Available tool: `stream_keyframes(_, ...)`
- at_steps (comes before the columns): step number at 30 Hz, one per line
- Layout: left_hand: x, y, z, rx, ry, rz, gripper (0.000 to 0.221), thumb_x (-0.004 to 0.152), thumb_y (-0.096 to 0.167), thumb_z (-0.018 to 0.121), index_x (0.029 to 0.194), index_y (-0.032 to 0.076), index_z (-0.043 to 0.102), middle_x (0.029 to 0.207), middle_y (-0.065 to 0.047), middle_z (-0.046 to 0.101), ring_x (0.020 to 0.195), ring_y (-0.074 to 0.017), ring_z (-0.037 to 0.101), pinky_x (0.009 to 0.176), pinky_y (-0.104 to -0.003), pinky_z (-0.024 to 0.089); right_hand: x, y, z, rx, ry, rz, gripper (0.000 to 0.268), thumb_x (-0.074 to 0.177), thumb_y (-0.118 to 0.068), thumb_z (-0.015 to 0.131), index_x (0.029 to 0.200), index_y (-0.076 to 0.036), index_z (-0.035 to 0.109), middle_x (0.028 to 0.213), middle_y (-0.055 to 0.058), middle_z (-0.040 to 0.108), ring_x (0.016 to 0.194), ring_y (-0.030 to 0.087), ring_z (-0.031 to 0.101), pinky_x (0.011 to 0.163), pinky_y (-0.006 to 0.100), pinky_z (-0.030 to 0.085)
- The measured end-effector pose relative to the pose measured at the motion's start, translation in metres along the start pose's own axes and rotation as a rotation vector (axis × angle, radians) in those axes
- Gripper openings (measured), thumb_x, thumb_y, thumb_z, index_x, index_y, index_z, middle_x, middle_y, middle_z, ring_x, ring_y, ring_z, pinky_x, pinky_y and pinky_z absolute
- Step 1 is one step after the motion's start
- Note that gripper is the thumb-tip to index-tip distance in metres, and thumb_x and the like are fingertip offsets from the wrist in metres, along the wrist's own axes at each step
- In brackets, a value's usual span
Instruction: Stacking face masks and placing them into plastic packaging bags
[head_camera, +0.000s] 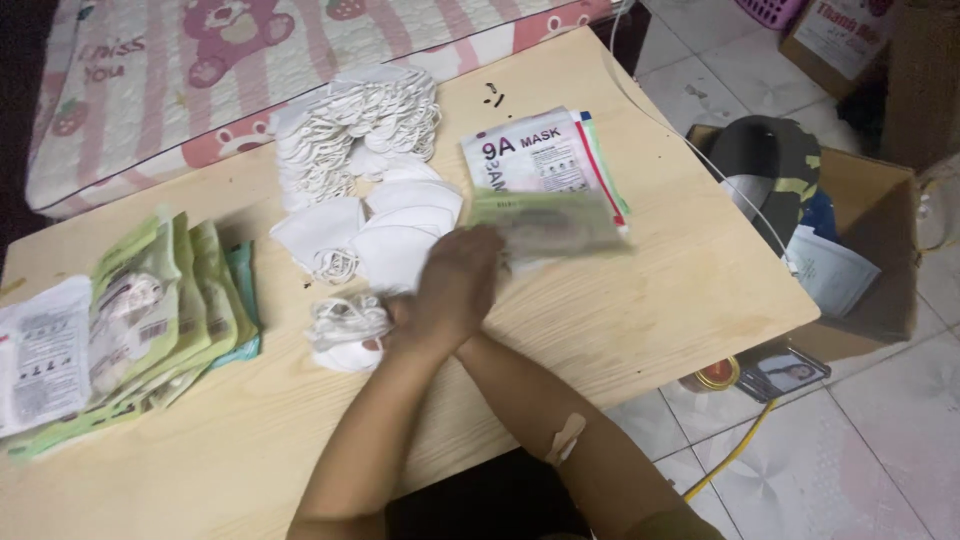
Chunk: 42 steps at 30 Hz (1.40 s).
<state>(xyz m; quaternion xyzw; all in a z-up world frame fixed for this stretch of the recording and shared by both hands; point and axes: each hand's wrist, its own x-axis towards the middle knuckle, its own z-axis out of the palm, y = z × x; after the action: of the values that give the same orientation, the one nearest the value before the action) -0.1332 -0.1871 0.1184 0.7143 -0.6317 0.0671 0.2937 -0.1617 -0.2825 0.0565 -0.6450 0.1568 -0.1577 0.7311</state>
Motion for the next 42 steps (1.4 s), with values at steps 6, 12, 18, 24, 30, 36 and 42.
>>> stream_keyframes(6, -0.14, 0.026, -0.168, -0.207, 0.309, -0.168, 0.014, 0.094, 0.013, 0.059, 0.097, 0.006, 0.07, 0.127, -0.022, 0.07, 0.129, -0.0527, 0.057, 0.109, -0.065, 0.042, 0.006, 0.033, 0.03, 0.13, -0.018, 0.073, 0.063, 0.076, -0.023, 0.092, 0.122, 0.007, 0.06, 0.104, 0.026, 0.074, 0.082, 0.041, 0.075, 0.056, 0.056, 0.062)
stream_keyframes(12, -0.324, -0.047, -0.169, 0.103, 0.246, -0.447, 0.028, 0.081, -0.008, 0.063, 0.091, 0.013, 0.077, 0.134, -0.017, 0.067, 0.13, -0.0472, 0.059, 0.109, -0.059, 0.045, -0.001, 0.07, 0.091, 0.237, -0.087, 0.199, 0.065, 0.076, -0.018, 0.094, 0.123, 0.011, 0.059, 0.104, 0.028, 0.073, 0.078, 0.042, 0.075, 0.05, 0.058, 0.063)
stream_keyframes(18, -0.405, -0.072, -0.205, 0.575, -0.035, -0.795, 0.054, 0.096, -0.004, 0.057, 0.148, 0.011, 0.059, 0.155, -0.029, 0.048, 0.146, -0.0498, 0.043, 0.118, -0.057, 0.037, -0.036, 0.053, 0.094, 0.29, 0.035, 0.083, 0.053, 0.079, -0.012, 0.091, 0.122, 0.003, 0.064, 0.103, 0.022, 0.075, 0.07, 0.039, 0.076, 0.046, 0.055, 0.065)
stream_keyframes(24, -0.316, -0.022, -0.12, -0.044, 0.054, -0.741, 0.034, 0.097, 0.023, 0.064, 0.128, 0.011, 0.07, 0.143, -0.022, 0.059, 0.135, -0.0496, 0.051, 0.109, -0.061, 0.042, -0.054, 0.06, 0.102, 0.199, 0.186, 0.034, 0.042, 0.081, -0.005, 0.087, 0.12, -0.006, 0.072, 0.104, 0.015, 0.076, 0.084, 0.029, 0.074, 0.067, 0.047, 0.069)
stream_keyframes(30, -0.258, -0.016, -0.056, 0.385, -0.067, -0.871, 0.061, 0.095, 0.058, 0.059, 0.137, 0.014, 0.065, 0.152, -0.036, 0.041, 0.137, -0.0648, 0.039, 0.105, -0.078, 0.028, -0.079, 0.046, 0.11, 0.325, 0.265, 0.05, 0.049, 0.078, 0.002, 0.085, 0.125, -0.004, 0.071, 0.113, 0.016, 0.075, 0.095, 0.029, 0.075, 0.077, 0.041, 0.069)
stream_keyframes(36, -0.277, -0.01, -0.067, 0.316, 0.005, -0.819, 0.045, 0.086, 0.027, 0.067, 0.125, 0.004, 0.069, 0.138, -0.033, 0.055, 0.131, -0.0608, 0.048, 0.103, -0.069, 0.039, -0.088, 0.037, 0.116, 0.356, 0.218, 0.028, 0.049, 0.078, 0.004, 0.084, 0.125, -0.001, 0.07, 0.114, 0.018, 0.074, 0.1, 0.032, 0.072, 0.083, 0.044, 0.066)
stream_keyframes(42, -0.323, -0.016, -0.067, 0.504, 0.263, -0.707, 0.039, 0.077, 0.007, 0.063, 0.115, 0.003, 0.066, 0.098, -0.019, 0.064, 0.084, -0.0381, 0.066, 0.071, -0.045, 0.051, -0.076, 0.054, 0.103, 0.344, 0.154, 0.008, 0.058, 0.074, 0.009, 0.083, 0.129, -0.002, 0.067, 0.119, 0.017, 0.073, 0.108, 0.032, 0.07, 0.092, 0.048, 0.064)
